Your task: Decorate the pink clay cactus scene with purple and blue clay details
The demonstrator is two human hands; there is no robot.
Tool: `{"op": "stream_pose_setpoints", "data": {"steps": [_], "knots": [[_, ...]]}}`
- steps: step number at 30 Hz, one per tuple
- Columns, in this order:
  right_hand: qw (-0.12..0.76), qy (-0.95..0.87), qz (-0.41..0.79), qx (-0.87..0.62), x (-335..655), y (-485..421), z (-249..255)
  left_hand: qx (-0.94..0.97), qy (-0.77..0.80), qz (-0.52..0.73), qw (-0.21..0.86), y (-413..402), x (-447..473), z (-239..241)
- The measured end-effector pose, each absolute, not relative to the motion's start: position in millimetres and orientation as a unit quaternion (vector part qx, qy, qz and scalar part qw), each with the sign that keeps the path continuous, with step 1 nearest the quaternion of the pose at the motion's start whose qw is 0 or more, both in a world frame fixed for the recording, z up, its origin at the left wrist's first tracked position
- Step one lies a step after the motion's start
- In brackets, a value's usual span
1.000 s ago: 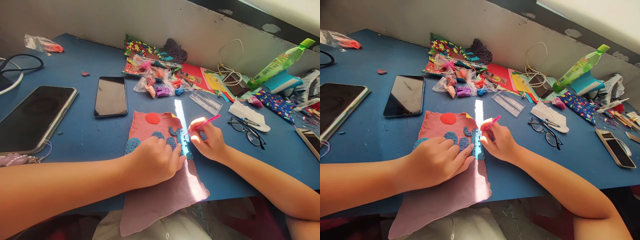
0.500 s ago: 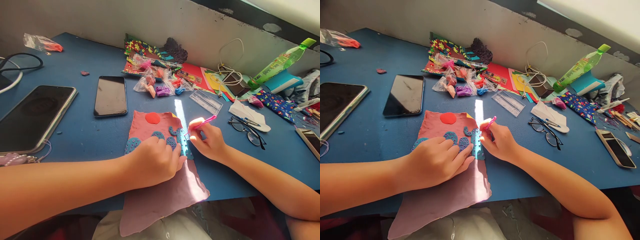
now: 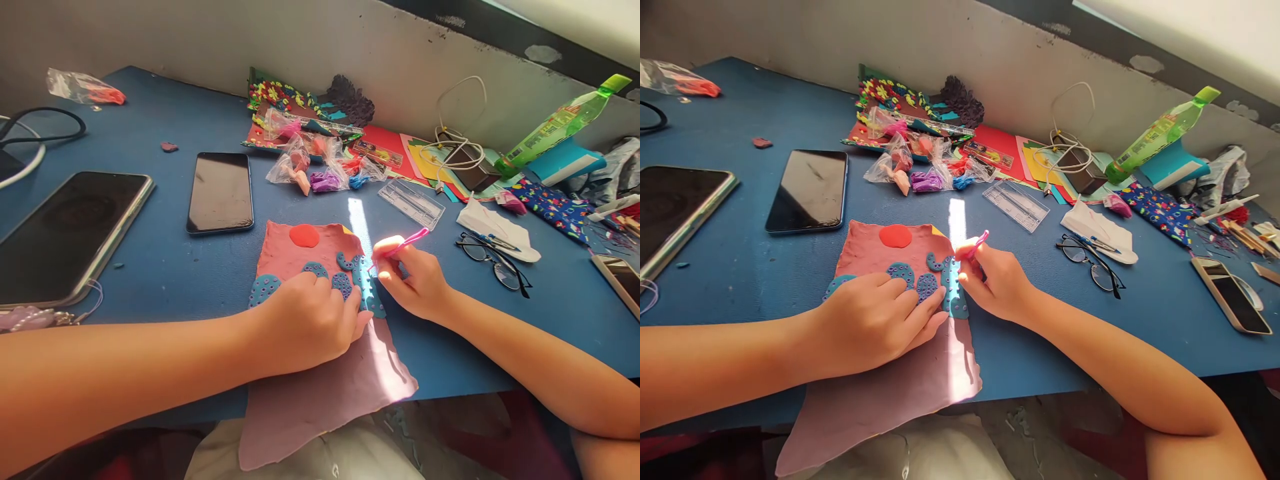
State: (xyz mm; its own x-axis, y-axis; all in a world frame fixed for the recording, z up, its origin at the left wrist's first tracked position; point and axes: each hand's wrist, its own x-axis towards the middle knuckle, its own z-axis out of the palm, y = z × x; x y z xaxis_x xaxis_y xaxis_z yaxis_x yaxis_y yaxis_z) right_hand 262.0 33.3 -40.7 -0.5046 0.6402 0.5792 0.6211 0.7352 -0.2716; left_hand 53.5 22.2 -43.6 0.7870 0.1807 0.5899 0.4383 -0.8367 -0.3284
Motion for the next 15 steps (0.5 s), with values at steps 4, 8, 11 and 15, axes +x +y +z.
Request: {"op": "stream_pose_setpoints", "data": {"steps": [4, 8, 11, 15], "knots": [[0.345, -0.866, 0.014, -0.362, 261.5, 32.6, -40.6, -0.914, -0.174, -0.282, 0.233, 22.0, 53.8, -43.5], [0.358, -0.851, 0.016, -0.384, 259.5, 31.2, -37.3, -0.915, -0.176, -0.279, 0.231, 21.9, 53.5, -42.8], [0.38, -0.838, 0.035, -0.391, 259.2, 29.6, -34.6, -0.917, -0.175, -0.275, 0.231, 21.6, 53.1, -41.8], [0.385, -0.829, 0.049, -0.402, 260.7, 27.5, -33.6, -0.917, -0.176, -0.277, 0.228, 21.3, 52.8, -41.3]]}}
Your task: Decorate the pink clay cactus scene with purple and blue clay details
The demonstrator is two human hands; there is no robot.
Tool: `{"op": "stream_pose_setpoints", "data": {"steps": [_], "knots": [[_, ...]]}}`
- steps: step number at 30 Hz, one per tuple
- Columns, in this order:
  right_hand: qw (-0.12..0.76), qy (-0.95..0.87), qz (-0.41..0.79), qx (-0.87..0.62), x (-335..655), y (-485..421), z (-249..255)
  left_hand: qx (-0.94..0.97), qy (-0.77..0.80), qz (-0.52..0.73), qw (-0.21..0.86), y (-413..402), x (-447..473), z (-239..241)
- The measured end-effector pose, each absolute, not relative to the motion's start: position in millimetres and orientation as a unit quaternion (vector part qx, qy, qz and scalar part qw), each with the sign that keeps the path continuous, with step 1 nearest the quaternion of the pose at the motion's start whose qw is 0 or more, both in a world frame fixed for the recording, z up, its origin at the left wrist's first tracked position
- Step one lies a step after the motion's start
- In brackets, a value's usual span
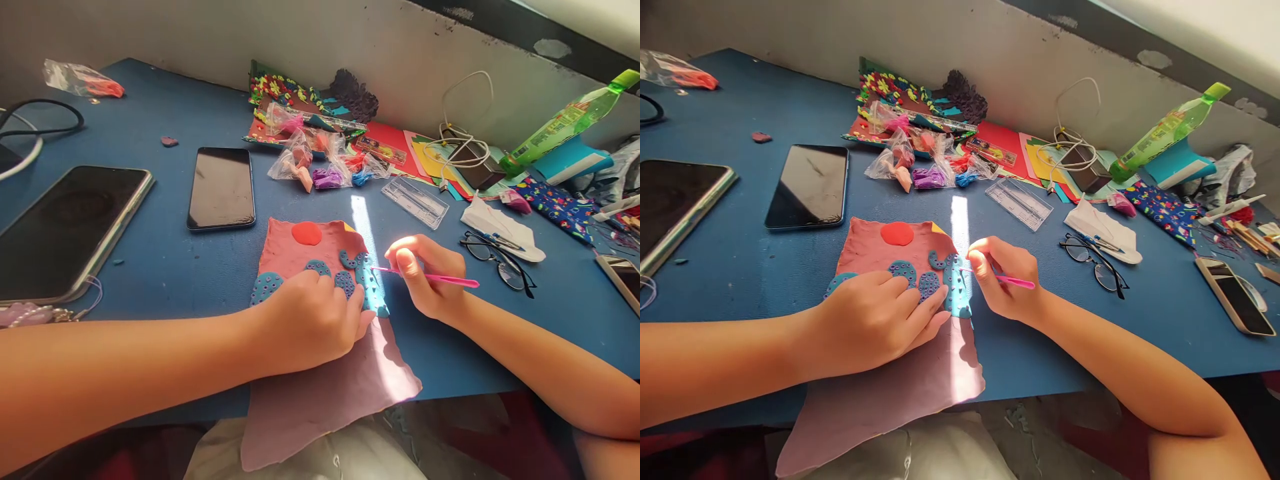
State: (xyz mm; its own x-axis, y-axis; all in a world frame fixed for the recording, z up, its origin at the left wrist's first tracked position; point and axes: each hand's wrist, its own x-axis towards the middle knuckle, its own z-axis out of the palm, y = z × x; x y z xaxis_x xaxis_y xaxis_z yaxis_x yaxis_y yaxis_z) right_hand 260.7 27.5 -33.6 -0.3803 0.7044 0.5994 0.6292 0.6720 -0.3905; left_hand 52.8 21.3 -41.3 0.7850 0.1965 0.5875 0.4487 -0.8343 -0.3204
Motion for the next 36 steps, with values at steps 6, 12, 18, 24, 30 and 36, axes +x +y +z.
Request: {"op": "stream_pose_setpoints", "data": {"steps": [6, 12, 18, 24, 30, 36], "knots": [[0.373, -0.837, 0.101, -0.387, 263.8, 28.0, -36.4, -0.919, -0.171, -0.278, 0.221, 22.0, 53.3, -41.3], [0.364, -0.833, 0.141, -0.391, 266.5, 30.7, -42.1, -0.919, -0.168, -0.28, 0.218, 21.8, 53.4, -41.6], [0.339, -0.844, 0.121, -0.398, 261.5, 29.6, -38.3, -0.919, -0.167, -0.282, 0.221, 22.1, 54.6, -41.8], [0.301, -0.83, 0.045, -0.468, 257.3, 30.3, -34.6, -0.918, -0.167, -0.288, 0.216, 22.0, 54.9, -42.9], [0.258, -0.862, -0.032, -0.436, 257.2, 33.5, -33.0, -0.917, -0.167, -0.291, 0.218, 21.4, 54.0, -43.3], [0.25, -0.86, -0.052, -0.441, 253.2, 34.1, -31.2, -0.918, -0.167, -0.283, 0.22, 21.8, 53.7, -43.3]]}}
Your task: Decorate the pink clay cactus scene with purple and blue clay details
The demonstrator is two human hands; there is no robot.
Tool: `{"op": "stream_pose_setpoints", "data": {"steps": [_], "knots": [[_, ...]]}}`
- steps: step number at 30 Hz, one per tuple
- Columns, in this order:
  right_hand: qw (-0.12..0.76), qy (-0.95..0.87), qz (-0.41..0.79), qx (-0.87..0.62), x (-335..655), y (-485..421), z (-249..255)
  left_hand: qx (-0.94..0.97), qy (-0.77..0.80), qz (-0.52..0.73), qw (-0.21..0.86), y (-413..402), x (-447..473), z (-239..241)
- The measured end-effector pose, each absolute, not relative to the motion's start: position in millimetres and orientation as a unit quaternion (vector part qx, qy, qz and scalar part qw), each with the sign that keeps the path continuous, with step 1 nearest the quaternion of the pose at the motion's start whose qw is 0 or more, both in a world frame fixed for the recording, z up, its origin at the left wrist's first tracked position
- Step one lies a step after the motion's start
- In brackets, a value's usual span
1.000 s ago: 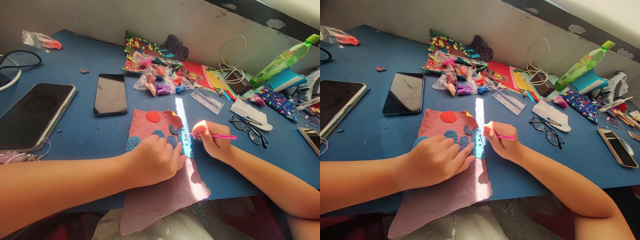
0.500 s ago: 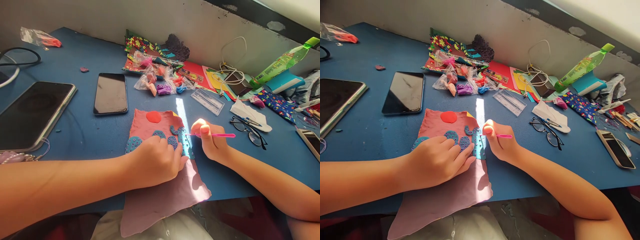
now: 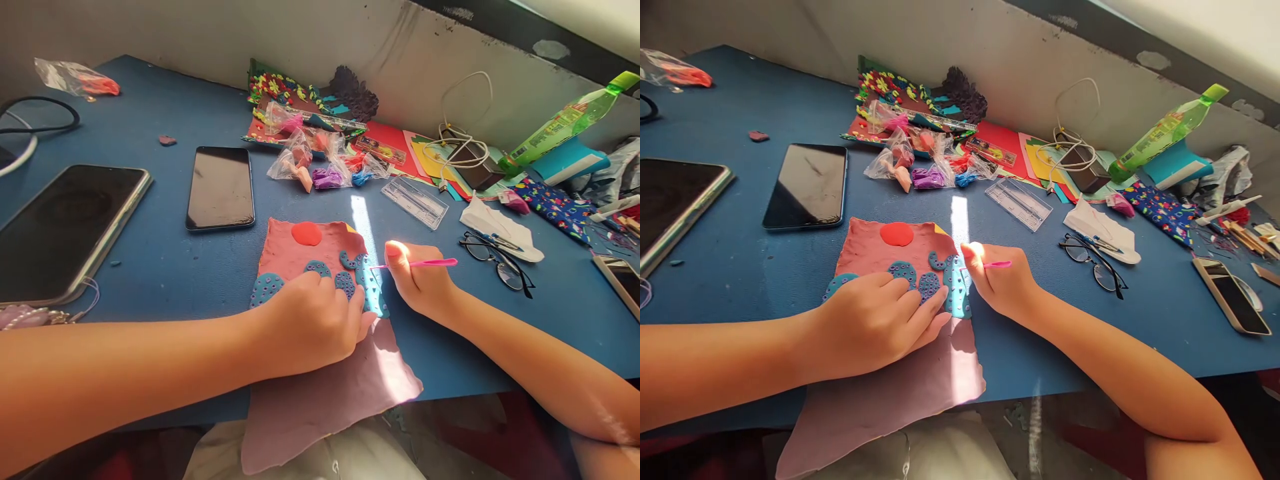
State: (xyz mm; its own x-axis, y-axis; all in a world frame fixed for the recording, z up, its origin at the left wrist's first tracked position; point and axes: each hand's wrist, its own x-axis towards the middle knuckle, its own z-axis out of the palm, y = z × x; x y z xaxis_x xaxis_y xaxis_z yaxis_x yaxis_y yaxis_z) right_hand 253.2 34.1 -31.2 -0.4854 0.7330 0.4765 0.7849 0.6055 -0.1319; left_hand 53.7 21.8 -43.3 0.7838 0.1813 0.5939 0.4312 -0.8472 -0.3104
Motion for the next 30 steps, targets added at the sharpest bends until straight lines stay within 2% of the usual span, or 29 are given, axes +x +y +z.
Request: {"op": "stream_pose_setpoints", "data": {"steps": [14, 20, 30], "knots": [[0.241, -0.82, 0.091, -0.511, 250.6, 40.3, -37.9, -0.913, -0.169, -0.295, 0.223, 22.8, 55.0, -46.5], [0.257, -0.822, 0.063, -0.504, 249.5, 40.2, -37.9, -0.916, -0.171, -0.286, 0.224, 22.0, 54.7, -45.2], [0.234, -0.838, 0.014, -0.493, 248.9, 38.8, -39.2, -0.913, -0.17, -0.293, 0.227, 23.0, 55.2, -46.0]]}}
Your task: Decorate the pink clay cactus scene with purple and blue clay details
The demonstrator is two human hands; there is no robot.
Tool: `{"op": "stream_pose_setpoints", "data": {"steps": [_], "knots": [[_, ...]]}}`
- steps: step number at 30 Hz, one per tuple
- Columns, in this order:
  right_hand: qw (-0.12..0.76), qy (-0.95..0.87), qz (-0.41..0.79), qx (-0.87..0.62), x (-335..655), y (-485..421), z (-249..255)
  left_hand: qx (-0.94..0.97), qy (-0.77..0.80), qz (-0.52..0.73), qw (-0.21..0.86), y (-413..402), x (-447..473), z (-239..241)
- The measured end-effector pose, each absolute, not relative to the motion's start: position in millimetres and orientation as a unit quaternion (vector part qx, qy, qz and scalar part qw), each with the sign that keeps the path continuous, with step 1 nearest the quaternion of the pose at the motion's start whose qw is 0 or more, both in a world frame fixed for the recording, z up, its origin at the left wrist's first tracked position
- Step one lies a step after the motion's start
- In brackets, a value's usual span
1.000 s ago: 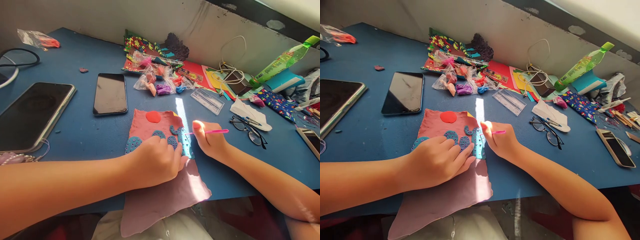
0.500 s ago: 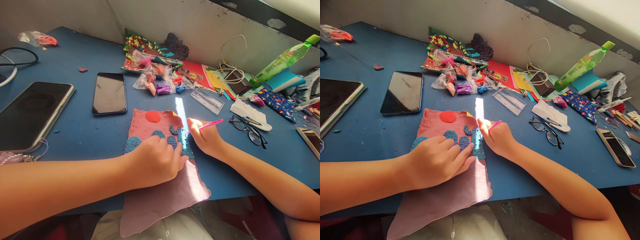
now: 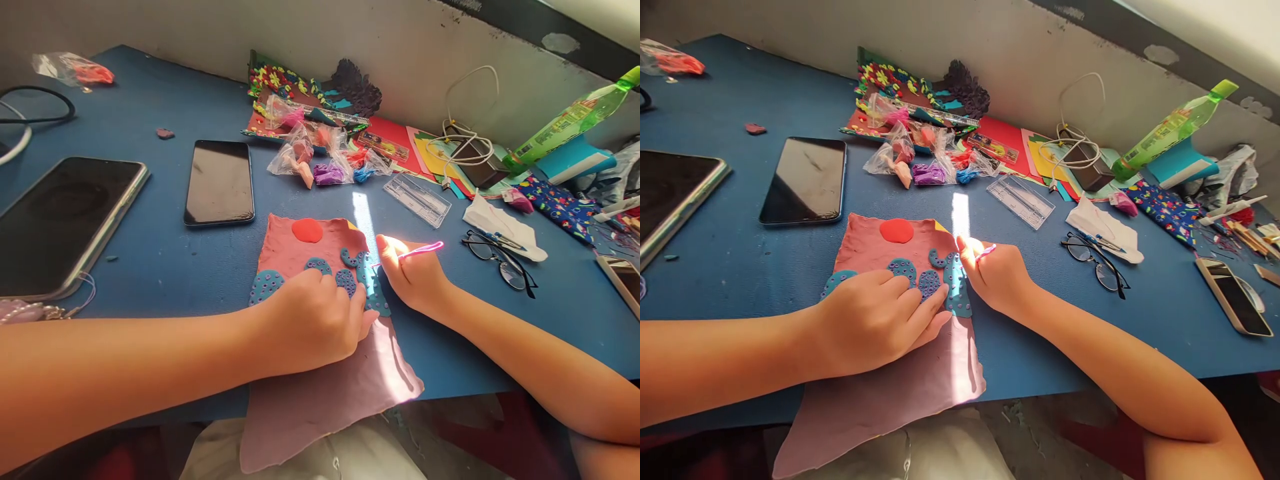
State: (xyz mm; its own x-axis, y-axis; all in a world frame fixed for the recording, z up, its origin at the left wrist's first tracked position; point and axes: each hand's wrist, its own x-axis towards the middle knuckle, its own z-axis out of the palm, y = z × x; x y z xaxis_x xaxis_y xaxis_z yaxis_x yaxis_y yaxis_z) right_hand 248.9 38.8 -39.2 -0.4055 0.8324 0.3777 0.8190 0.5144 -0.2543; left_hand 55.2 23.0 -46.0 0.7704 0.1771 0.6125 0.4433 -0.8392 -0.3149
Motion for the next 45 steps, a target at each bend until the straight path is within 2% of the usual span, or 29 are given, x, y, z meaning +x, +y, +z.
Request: {"op": "stream_pose_setpoints", "data": {"steps": [9, 16, 18, 24, 28, 33, 40, 45], "knots": [[0.218, -0.84, 0.054, -0.494, 250.1, 38.7, -38.2, -0.913, -0.168, -0.292, 0.229, 22.0, 55.3, -47.8], [0.367, -0.757, 0.214, -0.496, 255.4, 39.1, -40.2, -0.922, -0.168, -0.269, 0.224, 22.6, 53.7, -42.2], [0.386, -0.743, 0.244, -0.489, 256.3, 38.7, -39.3, -0.921, -0.168, -0.268, 0.226, 22.5, 53.3, -41.9], [0.329, -0.808, 0.186, -0.452, 255.5, 36.9, -32.2, -0.918, -0.171, -0.269, 0.238, 21.8, 52.6, -42.2], [0.335, -0.821, 0.179, -0.426, 257.4, 36.1, -32.1, -0.912, -0.152, -0.293, 0.244, 21.1, 52.4, -41.1], [0.333, -0.824, 0.242, -0.389, 261.4, 34.7, -32.9, -0.917, -0.154, -0.285, 0.231, 20.7, 53.2, -41.2], [0.317, -0.865, 0.133, -0.367, 260.6, 30.3, -33.7, -0.924, -0.136, -0.28, 0.222, 22.1, 53.9, -41.9], [0.355, -0.834, 0.176, -0.383, 257.8, 32.7, -35.2, -0.925, -0.138, -0.276, 0.221, 22.5, 53.1, -42.8]]}}
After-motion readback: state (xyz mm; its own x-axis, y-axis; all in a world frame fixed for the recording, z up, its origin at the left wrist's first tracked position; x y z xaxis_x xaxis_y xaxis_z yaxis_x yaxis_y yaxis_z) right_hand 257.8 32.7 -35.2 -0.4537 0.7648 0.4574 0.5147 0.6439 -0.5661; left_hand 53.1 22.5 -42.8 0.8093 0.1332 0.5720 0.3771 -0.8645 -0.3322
